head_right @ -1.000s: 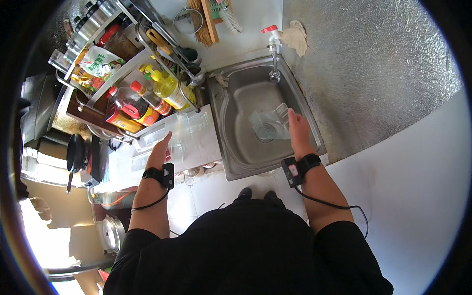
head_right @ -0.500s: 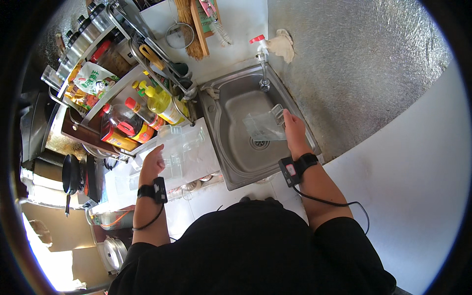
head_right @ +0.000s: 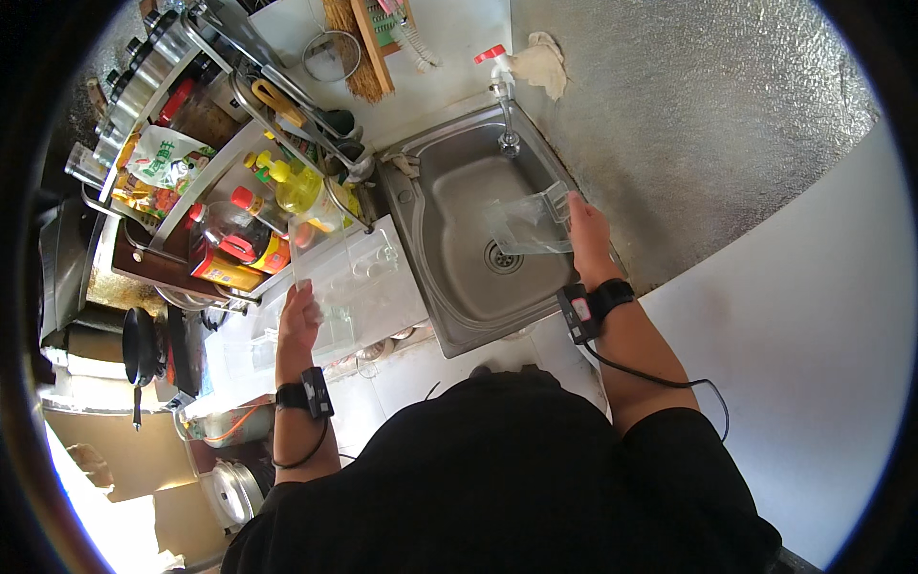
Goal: The person washes a transparent plastic shelf in the sink, then carries it to the refrigerator. They open the fridge and install the shelf inside, adjusting it to fit properly.
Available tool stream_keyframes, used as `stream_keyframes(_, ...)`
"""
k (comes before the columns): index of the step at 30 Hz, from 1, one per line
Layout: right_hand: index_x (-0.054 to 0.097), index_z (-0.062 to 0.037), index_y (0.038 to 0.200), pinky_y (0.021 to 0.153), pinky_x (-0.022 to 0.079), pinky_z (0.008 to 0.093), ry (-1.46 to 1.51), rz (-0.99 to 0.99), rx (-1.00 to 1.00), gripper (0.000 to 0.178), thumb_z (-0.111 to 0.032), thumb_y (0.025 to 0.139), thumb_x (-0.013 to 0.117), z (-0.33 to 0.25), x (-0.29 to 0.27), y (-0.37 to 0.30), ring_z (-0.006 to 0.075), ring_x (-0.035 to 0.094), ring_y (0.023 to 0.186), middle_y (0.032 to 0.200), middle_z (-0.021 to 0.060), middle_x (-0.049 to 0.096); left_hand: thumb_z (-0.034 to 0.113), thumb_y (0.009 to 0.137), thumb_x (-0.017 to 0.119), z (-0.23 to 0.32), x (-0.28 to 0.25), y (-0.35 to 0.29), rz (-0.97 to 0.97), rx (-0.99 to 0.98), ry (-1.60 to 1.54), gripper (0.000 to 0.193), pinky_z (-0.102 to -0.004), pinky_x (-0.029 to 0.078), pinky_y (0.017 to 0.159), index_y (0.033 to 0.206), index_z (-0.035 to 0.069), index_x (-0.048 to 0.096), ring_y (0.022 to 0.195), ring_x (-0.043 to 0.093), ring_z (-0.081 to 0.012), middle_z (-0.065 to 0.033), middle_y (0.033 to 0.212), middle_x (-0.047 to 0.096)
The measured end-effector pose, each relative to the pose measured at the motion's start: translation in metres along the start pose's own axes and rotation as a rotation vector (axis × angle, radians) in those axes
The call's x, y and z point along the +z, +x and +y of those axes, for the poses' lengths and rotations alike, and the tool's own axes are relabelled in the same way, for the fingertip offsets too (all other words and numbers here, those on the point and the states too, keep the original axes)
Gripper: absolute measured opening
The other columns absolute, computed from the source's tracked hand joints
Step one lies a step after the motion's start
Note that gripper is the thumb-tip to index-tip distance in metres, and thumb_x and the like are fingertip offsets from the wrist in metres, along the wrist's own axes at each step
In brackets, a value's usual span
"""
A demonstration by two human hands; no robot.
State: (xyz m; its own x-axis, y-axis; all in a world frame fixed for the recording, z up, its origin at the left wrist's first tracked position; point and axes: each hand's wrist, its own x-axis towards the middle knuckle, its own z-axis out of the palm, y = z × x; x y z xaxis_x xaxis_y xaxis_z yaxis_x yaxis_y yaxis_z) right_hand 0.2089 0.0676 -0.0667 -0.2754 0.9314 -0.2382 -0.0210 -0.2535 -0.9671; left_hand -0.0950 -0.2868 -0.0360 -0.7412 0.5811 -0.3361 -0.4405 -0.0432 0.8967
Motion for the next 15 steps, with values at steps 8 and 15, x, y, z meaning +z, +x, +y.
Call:
stream_keyframes(8, 0.040, -0.0161, 0.058, 0.045, 0.025, 0.0268, -0.020, -0.021, -0.092, 0.038, -0.039, 0.086, 0.053, -0.059, 0.011, -0.006, 0.0073, 0.027, 0.045, 0.051, -0.0060, 0.029, 0.018, 0.079, 0.064, 0.006, 0.075, 0.008, -0.090, 0.082, 0.216, 0.031, -0.0199, 0.026, 0.046, 0.103, 0.009, 0.049, 0.053, 0.034, -0.0037, 0.0065, 0.068, 0.041)
stream_keyframes(15, 0.038, -0.0170, 0.057, 0.045, 0.026, 0.0271, 0.633, -0.137, -0.124, 0.040, -0.040, 0.086, 0.052, -0.134, -0.012, 0.007, 0.0103, 0.024, 0.041, 0.047, -0.0045, 0.027, 0.049, 0.082, 0.055, 0.049, 0.153, 0.023, -0.313, 0.336, -0.396, 0.050, -0.0250, 0.045, 0.054, 0.106, 0.006, 0.052, 0.064, 0.054, -0.0110, 0.0023, 0.079, 0.056)
